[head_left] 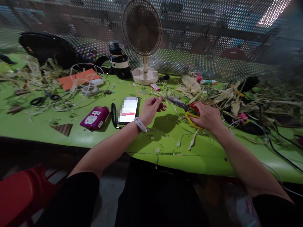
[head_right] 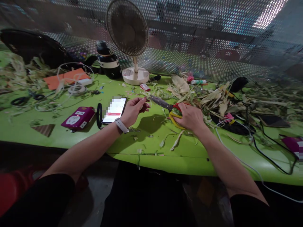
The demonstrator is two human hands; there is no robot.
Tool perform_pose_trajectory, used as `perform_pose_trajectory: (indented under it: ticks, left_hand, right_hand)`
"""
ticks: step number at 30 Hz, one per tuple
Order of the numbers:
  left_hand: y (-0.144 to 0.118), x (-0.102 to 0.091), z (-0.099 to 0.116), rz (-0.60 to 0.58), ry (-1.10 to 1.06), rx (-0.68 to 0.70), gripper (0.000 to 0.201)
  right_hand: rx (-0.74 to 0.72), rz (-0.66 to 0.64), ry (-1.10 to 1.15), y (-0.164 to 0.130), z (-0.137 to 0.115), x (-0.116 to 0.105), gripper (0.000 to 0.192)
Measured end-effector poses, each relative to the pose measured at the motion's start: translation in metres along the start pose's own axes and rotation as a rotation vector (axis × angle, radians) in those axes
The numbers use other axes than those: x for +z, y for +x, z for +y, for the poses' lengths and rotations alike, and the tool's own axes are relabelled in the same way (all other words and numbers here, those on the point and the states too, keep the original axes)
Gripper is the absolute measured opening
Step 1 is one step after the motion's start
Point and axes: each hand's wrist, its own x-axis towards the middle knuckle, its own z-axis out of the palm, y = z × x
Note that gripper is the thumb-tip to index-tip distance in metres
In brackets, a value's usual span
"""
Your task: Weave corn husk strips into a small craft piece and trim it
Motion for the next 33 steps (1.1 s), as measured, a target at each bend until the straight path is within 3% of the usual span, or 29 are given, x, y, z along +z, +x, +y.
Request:
perform_pose_trajectory:
  ticks: [13, 25, 33]
  left_hand:
    - [0.001, 0.000, -0.005, -0.022, 0.046, 0.032, 0.023]
    - [0.003, -0.001, -0.007, -0.012, -0.003, 0.041, 0.015]
    - [0.003, -0.001, -0.005, -0.004, 0.068, 0.044, 0.016]
  right_hand:
    - [-0.081, 0.016, -0.024, 0.001, 0.002, 0.002, 0.044]
    - [0.023, -0.038, 0.022, -0.001, -0.001, 0.002, 0.056]
    - [0.015, -0.040, 0.078, 0.000, -0.005, -0.003, 0.061]
